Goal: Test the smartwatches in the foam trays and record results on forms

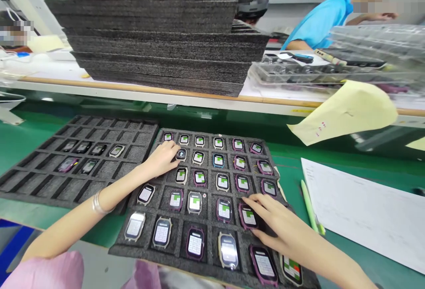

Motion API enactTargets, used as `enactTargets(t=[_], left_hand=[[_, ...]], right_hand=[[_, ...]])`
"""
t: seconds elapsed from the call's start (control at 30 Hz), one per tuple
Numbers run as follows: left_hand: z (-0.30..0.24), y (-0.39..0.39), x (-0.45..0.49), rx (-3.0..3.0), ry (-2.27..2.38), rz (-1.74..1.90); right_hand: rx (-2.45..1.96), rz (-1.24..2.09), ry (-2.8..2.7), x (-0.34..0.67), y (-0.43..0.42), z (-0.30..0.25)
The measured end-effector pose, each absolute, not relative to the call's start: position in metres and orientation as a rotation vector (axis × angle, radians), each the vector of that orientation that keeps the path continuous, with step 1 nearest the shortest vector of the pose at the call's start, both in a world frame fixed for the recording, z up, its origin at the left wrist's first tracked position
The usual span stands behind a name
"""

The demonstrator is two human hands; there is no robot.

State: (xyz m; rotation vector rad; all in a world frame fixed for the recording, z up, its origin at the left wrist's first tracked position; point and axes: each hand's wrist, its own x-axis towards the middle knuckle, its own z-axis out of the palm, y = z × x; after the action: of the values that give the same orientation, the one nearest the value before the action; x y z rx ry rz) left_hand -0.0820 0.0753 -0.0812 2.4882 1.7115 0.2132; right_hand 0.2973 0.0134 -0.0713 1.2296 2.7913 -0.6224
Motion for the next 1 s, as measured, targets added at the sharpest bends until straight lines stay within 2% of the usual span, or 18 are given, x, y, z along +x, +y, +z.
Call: enactTargets(t=[0.23,0.33,0.4,0.47,0.57,0.63,0.73,0.83,0.93,1.0], left_hand=[[-0.081,0.103,-0.075,2.556,1.710,0.089],[-0.071,0.100,-0.070,2.588,1.711,0.138],[-0.062,0.089,-0.060,2.604,1.714,0.193],[-0.052,0.070,-0.045,2.630,1.669,0.292],[-0.034,0.031,-0.015,2.715,1.394,0.602],[-0.023,0.005,0.005,2.793,1.190,0.785],[-0.011,-0.020,0.025,2.841,1.095,0.997],[-0.009,-0.027,0.028,2.796,1.069,0.922],[-0.016,-0.025,0.011,2.737,1.135,0.733],[-0.027,-0.026,-0.015,2.717,1.272,0.640]], right_hand=[[1.315,-0.756,2.849,0.303,0.014,-0.064],[1.405,-0.923,2.913,0.292,0.017,-0.058],[1.476,-1.177,2.901,0.280,0.019,-0.055],[1.476,-1.584,2.824,0.266,0.021,-0.052],[1.213,-2.293,2.642,0.244,0.022,-0.049],[1.003,-2.606,2.517,0.233,0.020,-0.047],[0.813,-2.872,2.274,0.225,0.010,-0.044],[0.725,-3.080,2.027,0.231,-0.001,-0.043],[0.887,-3.149,1.992,0.255,-0.003,-0.041],[1.142,-3.081,2.054,0.286,0.002,-0.039]])
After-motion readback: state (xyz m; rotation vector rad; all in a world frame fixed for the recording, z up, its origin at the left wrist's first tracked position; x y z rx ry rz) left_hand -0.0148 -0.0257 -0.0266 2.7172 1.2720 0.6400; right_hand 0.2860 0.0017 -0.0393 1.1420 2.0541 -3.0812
